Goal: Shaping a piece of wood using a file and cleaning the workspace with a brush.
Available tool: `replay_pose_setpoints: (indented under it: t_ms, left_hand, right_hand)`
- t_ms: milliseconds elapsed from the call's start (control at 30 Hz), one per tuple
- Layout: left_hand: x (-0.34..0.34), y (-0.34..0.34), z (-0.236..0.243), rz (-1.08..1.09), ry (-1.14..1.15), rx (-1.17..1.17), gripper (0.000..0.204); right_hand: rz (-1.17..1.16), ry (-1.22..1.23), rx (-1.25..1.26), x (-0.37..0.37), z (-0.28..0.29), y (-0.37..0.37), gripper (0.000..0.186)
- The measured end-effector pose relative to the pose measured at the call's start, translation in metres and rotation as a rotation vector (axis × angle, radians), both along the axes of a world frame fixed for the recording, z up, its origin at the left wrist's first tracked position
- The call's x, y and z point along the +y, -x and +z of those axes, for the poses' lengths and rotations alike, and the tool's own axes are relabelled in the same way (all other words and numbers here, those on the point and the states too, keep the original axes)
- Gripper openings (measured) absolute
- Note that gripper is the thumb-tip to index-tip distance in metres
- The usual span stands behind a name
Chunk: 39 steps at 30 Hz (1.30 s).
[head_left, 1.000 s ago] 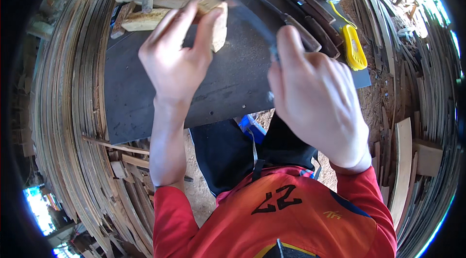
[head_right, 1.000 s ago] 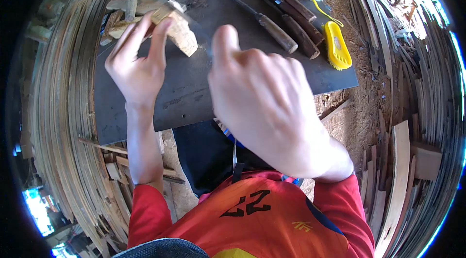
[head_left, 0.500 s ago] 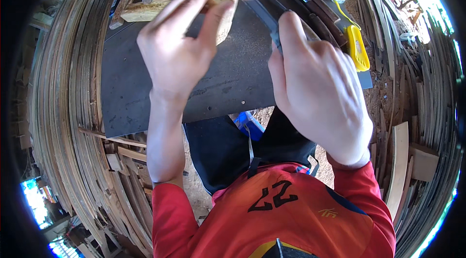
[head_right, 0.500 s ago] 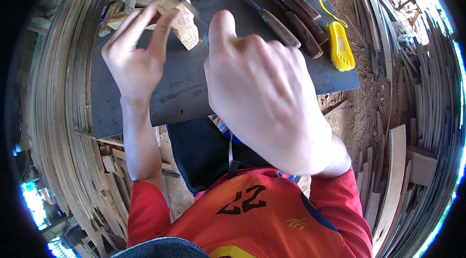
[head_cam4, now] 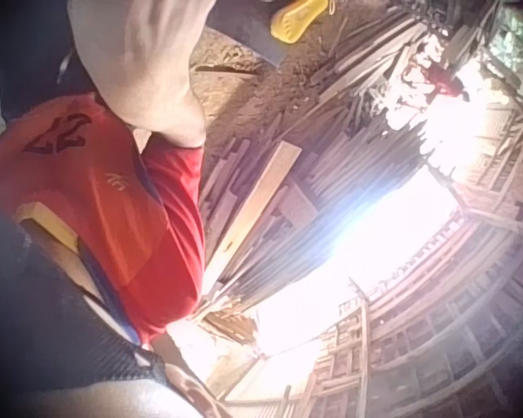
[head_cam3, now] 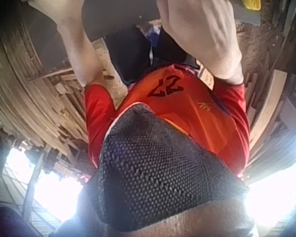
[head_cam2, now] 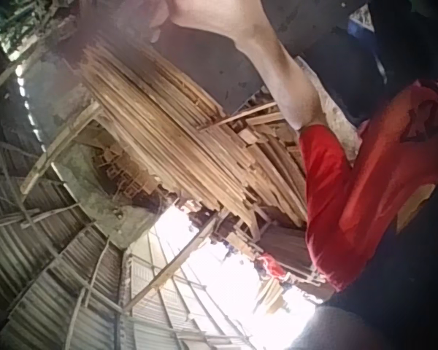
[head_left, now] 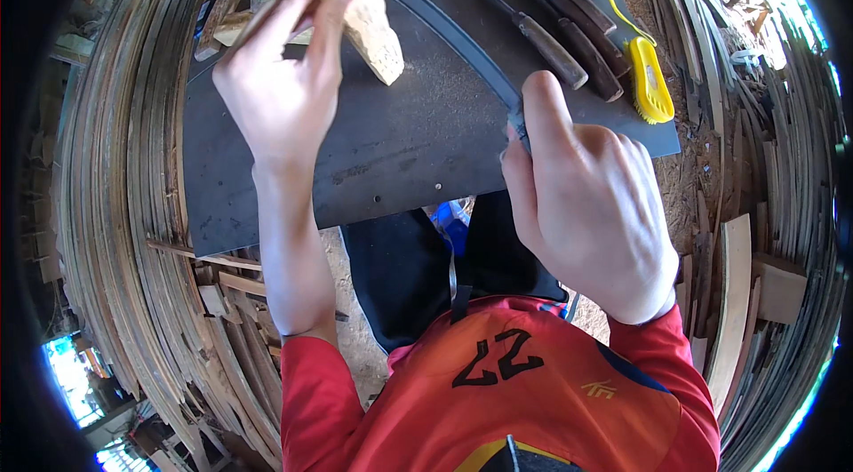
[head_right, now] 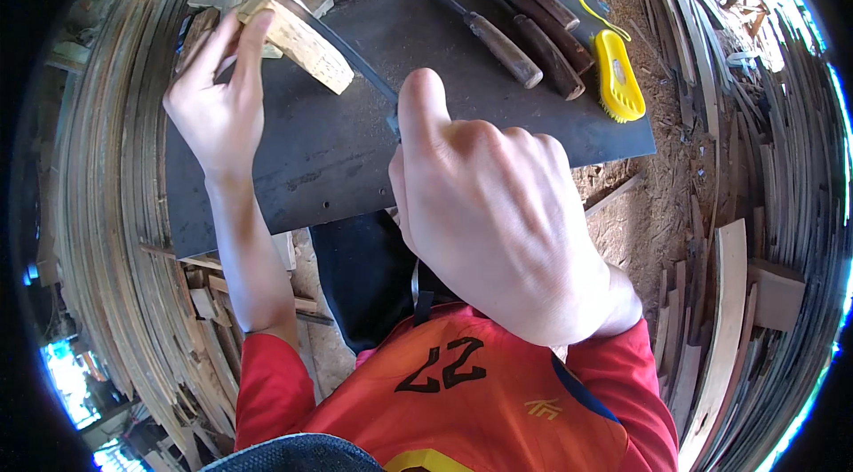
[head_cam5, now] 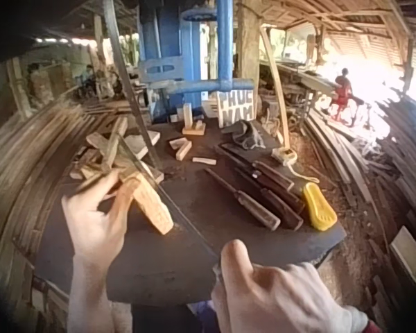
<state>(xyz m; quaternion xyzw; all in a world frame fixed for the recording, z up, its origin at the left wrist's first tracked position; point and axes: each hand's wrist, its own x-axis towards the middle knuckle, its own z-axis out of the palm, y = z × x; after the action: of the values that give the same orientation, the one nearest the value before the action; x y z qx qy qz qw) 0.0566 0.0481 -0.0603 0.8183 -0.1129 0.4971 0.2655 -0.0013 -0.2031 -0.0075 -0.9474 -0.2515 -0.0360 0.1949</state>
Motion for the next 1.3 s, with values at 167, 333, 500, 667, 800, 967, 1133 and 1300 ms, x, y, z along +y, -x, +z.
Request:
replay_pose_setpoints:
  t_ms: [167, 333, 500, 667, 800, 967, 1133, 1300]
  left_hand:
    - [-0.033, 0.01, 0.002, -0.063, -0.1, 0.008, 0.024]
    - [-0.033, 0.009, 0.004, -0.008, -0.049, -0.017, 0.023]
    - [-0.045, 0.002, 0.006, -0.042, -0.071, -0.017, 0.018]
    - [-0.032, -0.009, 0.011, 0.088, 0.016, 0.118, 0.018]
    - [-0.026, -0.013, 0.011, -0.013, -0.07, 0.026, 0.019]
    - [-0.026, -0.012, 0.007, -0.019, -0.013, 0.019, 0.023]
    - [-0.022, -0.011, 0.012, 0.009, 0.047, 0.087, 0.026]
    - [-0.018, -0.013, 0.011, 0.006, 0.156, 0.197, 0.028]
  right_hand:
    - [0.031, 0.007, -0.068, 0.011, 0.009, -0.022, 0.019]
    - [0.046, 0.076, -0.149, 0.02, 0.014, -0.025, 0.017]
    - [0.003, 0.094, -0.223, 0.009, 0.003, -0.022, 0.019]
    - [-0.054, 0.115, -0.043, 0.0, 0.013, -0.005, 0.022]
    - [-0.038, 0.026, -0.082, -0.015, 0.002, 0.002, 0.02]
    - [-0.021, -0.006, -0.087, -0.019, 0.0, 0.007, 0.021]
    - [0.039, -0.14, -0.148, -0.018, -0.029, -0.018, 0.02]
    - [0.081, -0.22, -0.159, -0.009, -0.062, -0.029, 0.021]
